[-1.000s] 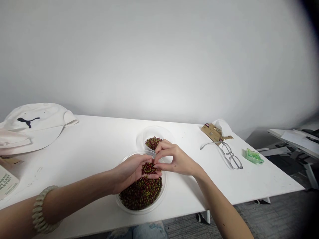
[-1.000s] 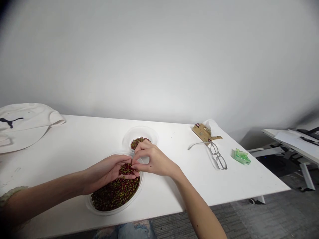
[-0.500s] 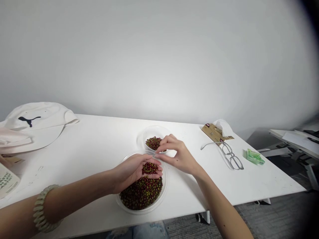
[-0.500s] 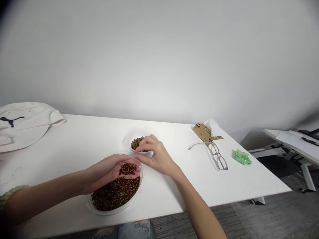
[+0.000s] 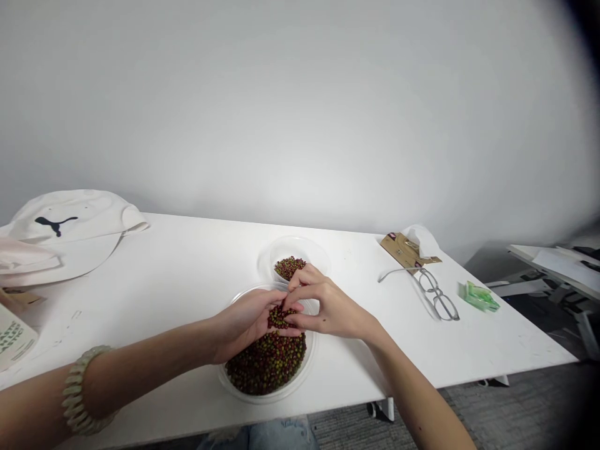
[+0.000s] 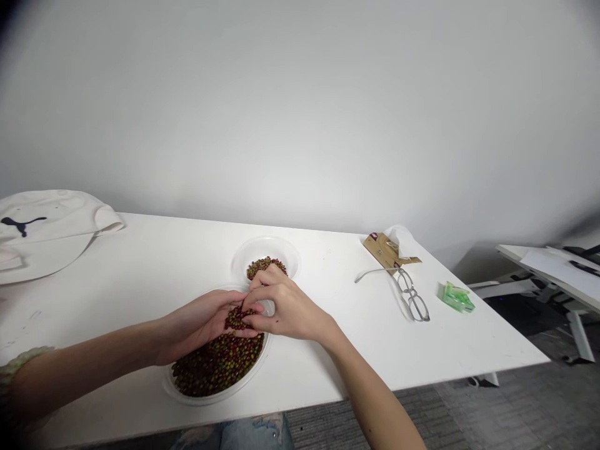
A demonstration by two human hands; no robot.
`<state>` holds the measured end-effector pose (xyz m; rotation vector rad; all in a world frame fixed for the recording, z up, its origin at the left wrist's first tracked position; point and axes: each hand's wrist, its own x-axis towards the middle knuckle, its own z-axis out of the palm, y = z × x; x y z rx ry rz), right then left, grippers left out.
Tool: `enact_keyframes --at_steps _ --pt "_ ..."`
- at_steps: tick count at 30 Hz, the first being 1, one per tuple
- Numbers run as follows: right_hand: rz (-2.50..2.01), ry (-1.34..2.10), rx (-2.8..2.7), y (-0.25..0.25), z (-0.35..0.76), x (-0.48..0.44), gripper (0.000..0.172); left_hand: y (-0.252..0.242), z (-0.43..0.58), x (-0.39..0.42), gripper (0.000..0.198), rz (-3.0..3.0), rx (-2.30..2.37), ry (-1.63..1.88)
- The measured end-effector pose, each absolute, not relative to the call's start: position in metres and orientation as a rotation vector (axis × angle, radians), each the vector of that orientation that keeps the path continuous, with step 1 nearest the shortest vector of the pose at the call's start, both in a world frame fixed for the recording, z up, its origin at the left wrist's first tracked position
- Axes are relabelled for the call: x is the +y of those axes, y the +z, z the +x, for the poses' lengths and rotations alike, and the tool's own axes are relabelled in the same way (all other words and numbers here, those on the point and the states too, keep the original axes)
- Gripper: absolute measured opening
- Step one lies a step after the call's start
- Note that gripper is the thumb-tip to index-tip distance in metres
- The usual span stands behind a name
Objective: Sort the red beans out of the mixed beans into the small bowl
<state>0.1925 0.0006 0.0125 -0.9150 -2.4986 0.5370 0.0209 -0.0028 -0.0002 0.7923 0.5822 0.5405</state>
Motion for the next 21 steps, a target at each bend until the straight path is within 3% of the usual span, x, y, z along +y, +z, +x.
enact_keyframes --at_steps 14,21 --pt "-0.882 0.597 -2.334 0.012 0.195 0.002 0.005 -0.001 0.019 -0.003 0.016 0.85 0.58 0.534" --pt "-1.147 0.27 -1.891 0.008 0.2 0.015 0.01 -0.003 0.016 -0.003 0.025 0.863 0.6 0.535"
